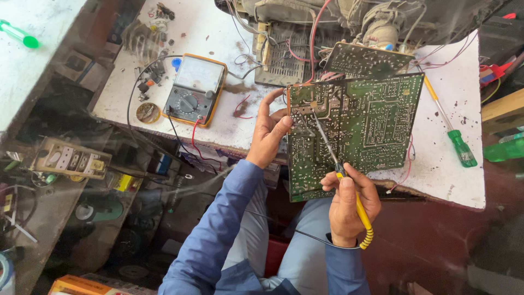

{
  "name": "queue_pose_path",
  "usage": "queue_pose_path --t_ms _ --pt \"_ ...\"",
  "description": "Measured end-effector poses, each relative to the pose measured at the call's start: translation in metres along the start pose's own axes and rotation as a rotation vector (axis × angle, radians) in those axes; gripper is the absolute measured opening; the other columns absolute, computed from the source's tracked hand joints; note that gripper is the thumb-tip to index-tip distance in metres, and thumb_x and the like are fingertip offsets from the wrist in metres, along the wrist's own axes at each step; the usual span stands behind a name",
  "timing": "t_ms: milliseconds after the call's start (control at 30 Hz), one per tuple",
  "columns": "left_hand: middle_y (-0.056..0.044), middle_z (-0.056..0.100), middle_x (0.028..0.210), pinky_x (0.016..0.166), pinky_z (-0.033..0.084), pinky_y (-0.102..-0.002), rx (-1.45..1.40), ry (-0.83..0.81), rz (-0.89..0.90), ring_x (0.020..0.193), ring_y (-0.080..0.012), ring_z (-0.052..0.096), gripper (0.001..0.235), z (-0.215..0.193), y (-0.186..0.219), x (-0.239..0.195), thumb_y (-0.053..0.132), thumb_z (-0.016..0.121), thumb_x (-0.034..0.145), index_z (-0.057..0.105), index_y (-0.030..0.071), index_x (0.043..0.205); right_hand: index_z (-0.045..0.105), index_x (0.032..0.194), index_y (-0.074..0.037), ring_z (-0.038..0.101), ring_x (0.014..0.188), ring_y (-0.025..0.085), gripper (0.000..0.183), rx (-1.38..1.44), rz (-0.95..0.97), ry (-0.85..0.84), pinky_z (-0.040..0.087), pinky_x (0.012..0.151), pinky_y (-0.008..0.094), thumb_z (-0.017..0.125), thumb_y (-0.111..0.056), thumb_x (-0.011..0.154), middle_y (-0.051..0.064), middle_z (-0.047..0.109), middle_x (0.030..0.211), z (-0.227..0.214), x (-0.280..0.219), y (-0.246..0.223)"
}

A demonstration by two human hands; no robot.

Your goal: The person uses a soldering iron and solder wire to attach a cylindrical component to a green circuit board. They repeatedly apply heat and solder to the component's leads on the board.

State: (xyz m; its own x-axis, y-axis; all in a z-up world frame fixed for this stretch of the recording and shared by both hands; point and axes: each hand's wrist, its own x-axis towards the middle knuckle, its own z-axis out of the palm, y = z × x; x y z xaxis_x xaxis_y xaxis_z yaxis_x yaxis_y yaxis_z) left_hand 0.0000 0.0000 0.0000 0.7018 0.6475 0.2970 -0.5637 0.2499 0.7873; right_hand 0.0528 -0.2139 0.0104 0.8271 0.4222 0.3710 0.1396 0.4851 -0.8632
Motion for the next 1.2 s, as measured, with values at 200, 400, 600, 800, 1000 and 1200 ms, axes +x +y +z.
queue_pose_path --t_ms 200,400,600,800,1000,1200 --pt "-0.016 0.067 0.129 0.086 0.048 -0.027 0.011 0.024 0.044 0.099 -0.0105 0.057 0.051 -0.011 -0.016 0.000 0.018 0.068 0.104 0.031 0.011 0.138 0.061 0.129 0.008 0.068 0.082 0.024 0.030 -0.005 0.011 0.012 0.057 0.075 0.036 0.059 -0.010 0.105 0.020 0.071 0.097 0.004 0.002 -0.004" --pt "-0.015 0.066 0.130 0.094 0.050 -0.027 -0.030 -0.008 -0.007 0.109 -0.0128 0.061 0.049 -0.014 -0.020 0.000 0.018 0.068 0.105 0.041 0.001 0.143 0.061 0.128 0.008 0.068 0.081 0.024 0.029 0.012 0.033 0.033 0.057 0.074 0.035 0.058 -0.009 0.106 0.020 0.071 0.097 0.004 0.003 -0.005" --pt "-0.014 0.067 0.133 0.097 0.050 -0.028 -0.004 -0.013 -0.025 0.114 -0.0143 0.062 0.054 -0.011 -0.014 0.000 0.019 0.067 0.104 0.044 -0.003 0.148 0.061 0.128 0.007 0.069 0.081 0.024 0.029 -0.017 0.013 0.013 0.057 0.074 0.035 0.058 -0.009 0.105 0.020 0.071 0.097 0.005 0.003 -0.006" --pt "-0.014 0.067 0.132 0.098 0.051 -0.029 -0.032 -0.009 -0.034 0.115 -0.0148 0.062 0.053 -0.010 -0.013 0.001 0.018 0.067 0.103 0.044 -0.003 0.146 0.061 0.129 0.008 0.069 0.080 0.023 0.029 -0.013 0.015 0.009 0.057 0.074 0.035 0.058 -0.009 0.106 0.020 0.071 0.097 0.005 0.003 -0.007" --pt "-0.014 0.067 0.133 0.097 0.052 -0.029 -0.031 -0.013 -0.023 0.116 -0.0148 0.063 0.050 -0.011 -0.014 0.001 0.017 0.067 0.104 0.045 -0.003 0.144 0.061 0.129 0.008 0.068 0.080 0.024 0.029 -0.015 0.026 0.013 0.057 0.074 0.035 0.057 -0.009 0.105 0.021 0.071 0.097 0.006 0.002 -0.008" --pt "-0.014 0.067 0.132 0.097 0.052 -0.029 -0.042 -0.008 -0.029 0.115 -0.0154 0.063 0.049 -0.010 -0.013 0.001 0.017 0.067 0.104 0.045 -0.002 0.143 0.061 0.128 0.008 0.068 0.079 0.023 0.028 -0.004 0.010 0.028 0.056 0.073 0.035 0.056 -0.009 0.106 0.020 0.071 0.095 0.008 0.002 -0.008"
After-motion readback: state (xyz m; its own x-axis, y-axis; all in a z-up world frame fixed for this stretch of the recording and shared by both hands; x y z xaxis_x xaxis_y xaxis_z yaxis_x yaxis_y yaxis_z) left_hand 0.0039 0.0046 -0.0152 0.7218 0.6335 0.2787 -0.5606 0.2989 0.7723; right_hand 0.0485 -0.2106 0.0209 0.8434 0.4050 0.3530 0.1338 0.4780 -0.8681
